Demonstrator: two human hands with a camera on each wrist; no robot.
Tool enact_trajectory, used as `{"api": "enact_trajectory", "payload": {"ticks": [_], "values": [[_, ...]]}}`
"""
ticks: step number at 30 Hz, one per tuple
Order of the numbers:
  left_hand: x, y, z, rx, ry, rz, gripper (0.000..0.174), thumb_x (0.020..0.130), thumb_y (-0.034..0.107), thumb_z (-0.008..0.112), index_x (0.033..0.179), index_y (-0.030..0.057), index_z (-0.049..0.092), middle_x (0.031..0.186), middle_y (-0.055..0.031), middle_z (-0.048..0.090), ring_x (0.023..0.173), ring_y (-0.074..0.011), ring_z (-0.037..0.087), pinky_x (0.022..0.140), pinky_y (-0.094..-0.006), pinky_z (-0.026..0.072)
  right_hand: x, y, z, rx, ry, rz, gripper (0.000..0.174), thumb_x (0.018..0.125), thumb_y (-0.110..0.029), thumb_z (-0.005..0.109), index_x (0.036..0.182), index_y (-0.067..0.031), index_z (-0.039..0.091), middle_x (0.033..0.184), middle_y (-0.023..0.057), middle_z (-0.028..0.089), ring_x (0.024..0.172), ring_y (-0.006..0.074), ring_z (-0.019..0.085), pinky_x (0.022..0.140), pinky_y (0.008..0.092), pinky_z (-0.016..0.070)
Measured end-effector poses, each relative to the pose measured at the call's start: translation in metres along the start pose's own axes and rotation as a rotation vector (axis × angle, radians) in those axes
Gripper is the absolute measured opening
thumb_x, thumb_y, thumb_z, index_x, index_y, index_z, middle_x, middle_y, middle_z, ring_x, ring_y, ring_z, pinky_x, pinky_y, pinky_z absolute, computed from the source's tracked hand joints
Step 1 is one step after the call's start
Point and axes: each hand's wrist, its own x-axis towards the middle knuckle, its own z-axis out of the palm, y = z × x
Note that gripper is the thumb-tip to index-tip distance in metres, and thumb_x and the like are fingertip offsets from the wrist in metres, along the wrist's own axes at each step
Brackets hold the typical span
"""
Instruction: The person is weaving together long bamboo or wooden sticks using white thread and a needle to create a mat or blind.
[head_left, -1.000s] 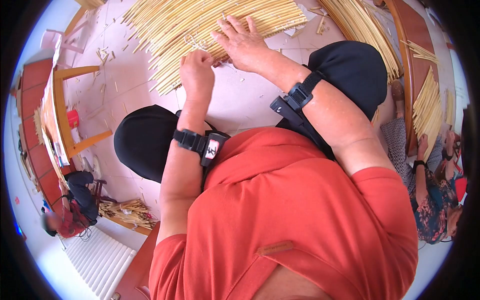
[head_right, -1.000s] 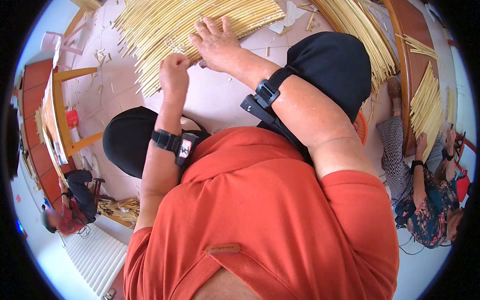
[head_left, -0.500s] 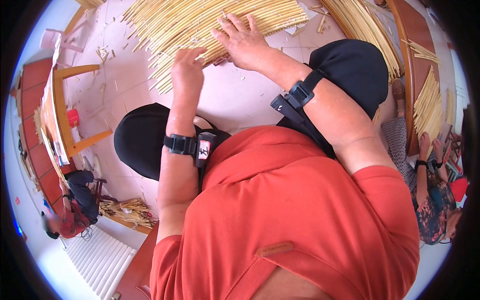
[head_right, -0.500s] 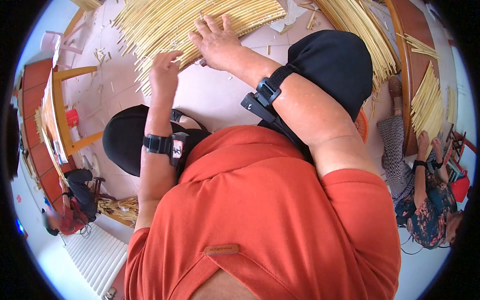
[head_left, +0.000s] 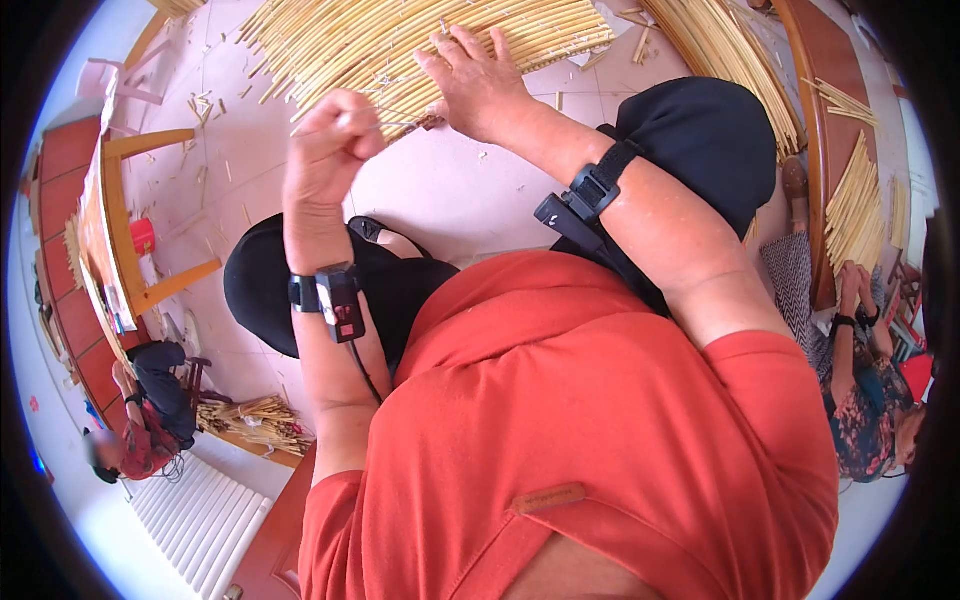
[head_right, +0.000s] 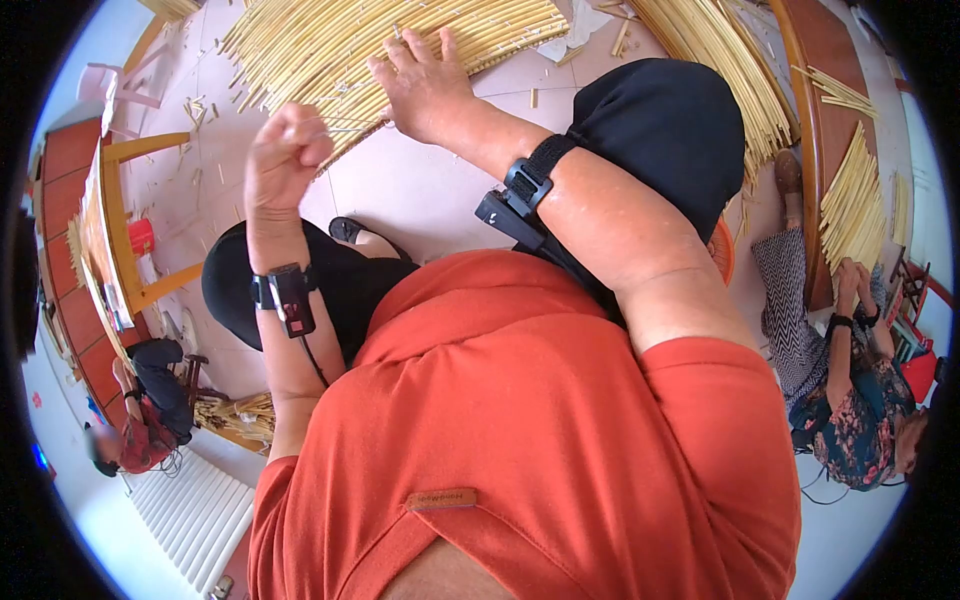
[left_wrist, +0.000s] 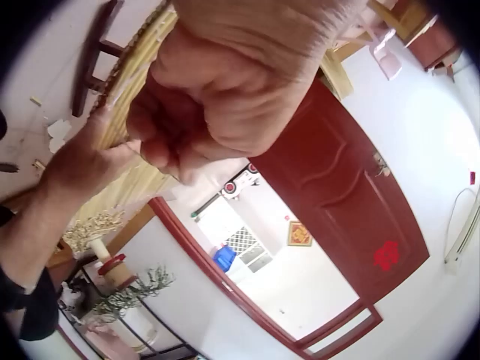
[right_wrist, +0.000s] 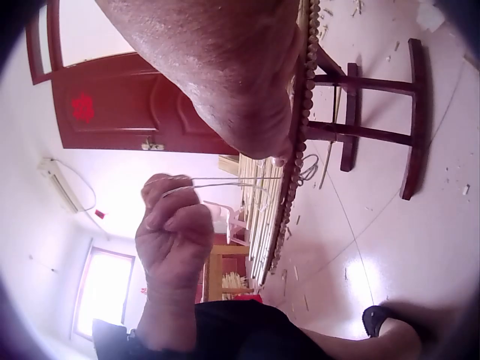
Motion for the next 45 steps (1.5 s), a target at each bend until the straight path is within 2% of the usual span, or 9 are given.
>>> {"api": "enact_trajectory", "payload": {"ticks": [5, 7, 17, 21, 29, 31, 39, 43, 45], "values": [[0.009, -0.013, 0.002, 0.333, 0.687, 0.323, 0.023, 0.081, 0.003, 0.065, 0.104, 0.0033, 0.06, 0.092, -0.0084, 0.056, 0.071, -0.0165, 0.055, 0.069, -0.0296, 0.0487, 0.001, 0.002, 0.007, 0.02, 0.012, -0.008, 0.074, 0.082, -0.047, 0.066, 0.143, -0.0151, 0.038, 0.148, 0.0127, 0.035, 0.143, 0.0295, 0.02, 0.114, 0.0582, 0.0114], [0.01, -0.034, -0.004, 1.556, 0.768, 0.55, 0.037, 0.079, -0.004, 0.064, 0.113, 0.0092, 0.062, 0.106, -0.0108, 0.055, 0.076, -0.0178, 0.059, 0.076, -0.0307, 0.0515, 0.001, 0.002, 0.006, -0.006, 0.028, -0.016, 0.073, 0.082, -0.046, 0.066, 0.143, -0.015, 0.039, 0.149, 0.0127, 0.034, 0.143, 0.0295, 0.02, 0.114, 0.0582, 0.0115], [0.013, -0.062, 0.032, 2.121, 0.353, 0.177, 0.011, 0.081, 0.003, 0.056, 0.091, 0.0057, 0.06, 0.114, -0.0127, 0.055, 0.09, -0.0321, 0.064, 0.07, -0.0421, 0.0542, 0.0, 0.003, 0.006, -0.029, 0.009, -0.035, 0.07, 0.083, -0.043, 0.065, 0.142, -0.0143, 0.04, 0.149, 0.0124, 0.034, 0.142, 0.0292, 0.022, 0.113, 0.0591, 0.0131], [0.014, -0.033, 0.049, 2.047, 0.434, -0.377, 0.017, 0.081, 0.005, 0.051, 0.094, 0.0045, 0.061, 0.09, -0.0208, 0.067, 0.087, -0.0355, 0.067, 0.077, -0.0451, 0.0528, -0.002, 0.003, -0.002, 0.055, 0.003, -0.028, 0.072, 0.082, -0.045, 0.066, 0.141, -0.0139, 0.041, 0.149, 0.0122, 0.035, 0.142, 0.0286, 0.022, 0.113, 0.059, 0.0133], [0.003, 0.026, 0.055, 2.146, 0.637, -0.505, 0.013, 0.089, 0.016, 0.049, 0.094, 0.0114, 0.06, 0.094, -0.0142, 0.067, 0.091, -0.0346, 0.064, 0.076, -0.048, 0.05, 0.003, 0.001, -0.018, 0.034, 0.086, -0.097, 0.049, 0.08, -0.036, 0.069, 0.122, -0.0139, 0.058, 0.135, 0.0109, 0.048, 0.131, 0.0293, 0.037, 0.105, 0.0535, 0.0274], [0.003, 0.026, 0.05, 2.075, 0.569, 0.188, 0.014, 0.092, 0.021, 0.047, 0.089, 0.0115, 0.058, 0.093, -0.0095, 0.065, 0.09, -0.0327, 0.062, 0.073, -0.0487, 0.0484, 0.006, -0.003, -0.026, 0.039, 0.099, -0.173, 0.037, 0.08, -0.031, 0.069, 0.111, -0.0135, 0.065, 0.126, 0.0102, 0.056, 0.123, 0.0287, 0.046, 0.1, 0.0498, 0.0355], [0.003, -0.024, 0.06, 1.75, 0.8, 0.71, 0.011, 0.086, 0.016, 0.059, 0.095, 0.0102, 0.059, 0.086, -0.0098, 0.061, 0.09, -0.0299, 0.06, 0.074, -0.0429, 0.0493, 0.019, -0.006, -0.011, 0.688, -0.141, -0.161, 0.011, 0.085, -0.014, 0.062, 0.086, -0.0049, 0.068, 0.068, 0.008, 0.063, 0.064, 0.0211, 0.062, 0.062, 0.0347, 0.0512], [-0.026, -0.05, 0.022, 1.101, 0.393, -0.529, 0.029, 0.088, 0.029, 0.059, 0.076, 0.0028, 0.064, 0.068, -0.0062, 0.066, 0.059, -0.0253, 0.063, 0.057, -0.0353, 0.0486, 0.043, -0.014, -0.004, 1.115, -0.398, 0.063, 0.02, 0.091, -0.017, 0.058, 0.083, -0.0015, 0.068, 0.068, 0.0023, 0.064, 0.058, 0.0069, 0.057, 0.056, 0.0218, 0.0502], [-0.032, -0.07, 0.021, 0.633, 0.396, -0.657, 0.033, 0.094, 0.037, 0.054, 0.089, 0.006, 0.063, 0.082, -0.0045, 0.066, 0.073, -0.0152, 0.064, 0.062, -0.0294, 0.0486, 0.05, -0.007, 0.0, 1.145, -0.428, 0.024, 0.021, 0.092, -0.019, 0.058, 0.081, -0.0027, 0.067, 0.071, 0.0001, 0.065, 0.06, 0.0043, 0.057, 0.055, 0.0194, 0.0475]]}}
